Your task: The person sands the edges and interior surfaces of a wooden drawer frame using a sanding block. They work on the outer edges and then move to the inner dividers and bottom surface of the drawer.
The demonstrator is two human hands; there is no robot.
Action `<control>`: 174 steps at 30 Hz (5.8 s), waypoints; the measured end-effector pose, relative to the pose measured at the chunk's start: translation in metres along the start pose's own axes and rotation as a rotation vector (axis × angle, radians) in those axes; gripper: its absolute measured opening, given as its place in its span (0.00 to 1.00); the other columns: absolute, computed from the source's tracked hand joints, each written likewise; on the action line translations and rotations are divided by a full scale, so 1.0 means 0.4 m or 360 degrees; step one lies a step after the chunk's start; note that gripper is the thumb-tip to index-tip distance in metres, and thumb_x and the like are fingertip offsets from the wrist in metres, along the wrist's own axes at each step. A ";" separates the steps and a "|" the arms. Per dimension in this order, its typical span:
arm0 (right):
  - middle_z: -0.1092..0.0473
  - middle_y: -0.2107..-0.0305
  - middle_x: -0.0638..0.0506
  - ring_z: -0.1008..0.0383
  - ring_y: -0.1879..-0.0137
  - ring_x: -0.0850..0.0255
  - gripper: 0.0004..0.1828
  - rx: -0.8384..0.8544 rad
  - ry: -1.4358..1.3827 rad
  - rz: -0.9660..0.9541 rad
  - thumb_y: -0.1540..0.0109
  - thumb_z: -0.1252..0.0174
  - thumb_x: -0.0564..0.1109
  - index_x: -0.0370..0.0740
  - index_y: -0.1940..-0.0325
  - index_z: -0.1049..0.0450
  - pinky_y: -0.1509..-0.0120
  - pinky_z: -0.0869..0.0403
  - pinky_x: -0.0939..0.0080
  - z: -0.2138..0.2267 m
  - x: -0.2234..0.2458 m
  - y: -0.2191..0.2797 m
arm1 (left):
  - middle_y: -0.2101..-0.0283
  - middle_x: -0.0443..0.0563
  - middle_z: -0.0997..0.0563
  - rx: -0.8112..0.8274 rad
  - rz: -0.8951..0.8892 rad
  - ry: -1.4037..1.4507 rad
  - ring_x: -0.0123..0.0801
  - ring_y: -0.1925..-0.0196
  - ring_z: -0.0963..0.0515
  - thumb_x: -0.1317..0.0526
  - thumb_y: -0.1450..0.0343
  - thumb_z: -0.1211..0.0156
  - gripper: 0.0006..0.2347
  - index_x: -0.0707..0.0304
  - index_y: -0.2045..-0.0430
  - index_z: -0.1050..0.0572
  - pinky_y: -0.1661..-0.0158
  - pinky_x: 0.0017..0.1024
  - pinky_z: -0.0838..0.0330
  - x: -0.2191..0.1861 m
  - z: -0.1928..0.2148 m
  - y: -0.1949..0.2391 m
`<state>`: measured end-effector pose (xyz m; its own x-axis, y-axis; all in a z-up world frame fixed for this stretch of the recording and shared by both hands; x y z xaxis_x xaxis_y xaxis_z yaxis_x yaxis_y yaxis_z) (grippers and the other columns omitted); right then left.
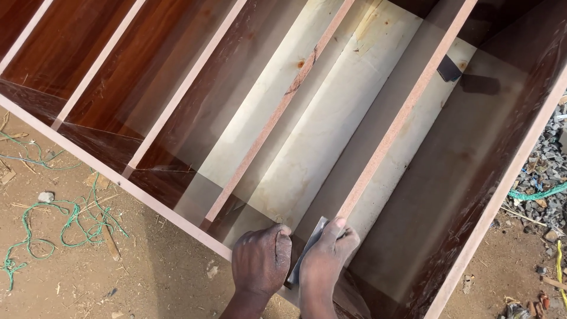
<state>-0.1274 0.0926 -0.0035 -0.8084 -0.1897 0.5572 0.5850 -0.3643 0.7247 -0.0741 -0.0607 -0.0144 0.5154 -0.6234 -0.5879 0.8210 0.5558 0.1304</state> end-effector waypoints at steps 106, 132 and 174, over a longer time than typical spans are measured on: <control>0.29 0.72 0.56 0.32 0.66 0.62 0.23 0.0175 0.0947 0.0702 0.46 0.32 0.64 0.44 0.68 0.28 0.59 0.31 0.60 0.124 0.233 -0.128 | 0.86 0.48 0.27 0.0128 -0.0179 -0.0192 0.53 0.83 0.28 0.37 0.27 0.52 0.23 0.51 0.87 0.32 0.79 0.46 0.36 -0.048 -0.006 0.003; 0.27 0.73 0.49 0.29 0.66 0.57 0.26 0.0261 0.1194 0.0690 0.46 0.31 0.64 0.40 0.68 0.29 0.59 0.30 0.56 0.128 0.282 -0.159 | 0.88 0.54 0.28 0.0127 -0.0123 -0.0349 0.63 0.85 0.28 0.37 0.25 0.53 0.26 0.52 0.89 0.34 0.80 0.52 0.36 -0.041 -0.025 -0.001; 0.34 0.67 0.48 0.32 0.59 0.54 0.33 0.0135 0.0721 0.0672 0.41 0.42 0.71 0.39 0.61 0.42 0.55 0.31 0.52 0.038 0.311 -0.207 | 0.89 0.46 0.31 0.0270 0.0060 -0.0295 0.46 0.85 0.34 0.22 0.33 0.59 0.32 0.50 0.89 0.37 0.77 0.43 0.37 -0.002 -0.052 -0.001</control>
<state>-0.2751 0.1130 0.0121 -0.4429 -0.6762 0.5887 0.8482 -0.1033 0.5195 -0.0799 -0.0489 -0.0307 0.5696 -0.7030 -0.4258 0.8219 0.4901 0.2904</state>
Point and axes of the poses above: each hand's wrist, its own y-axis away from the middle knuckle, its own z-axis out of the back of the hand, x = y × z, the point moved 10 cm from there along -y, towards the middle knuckle
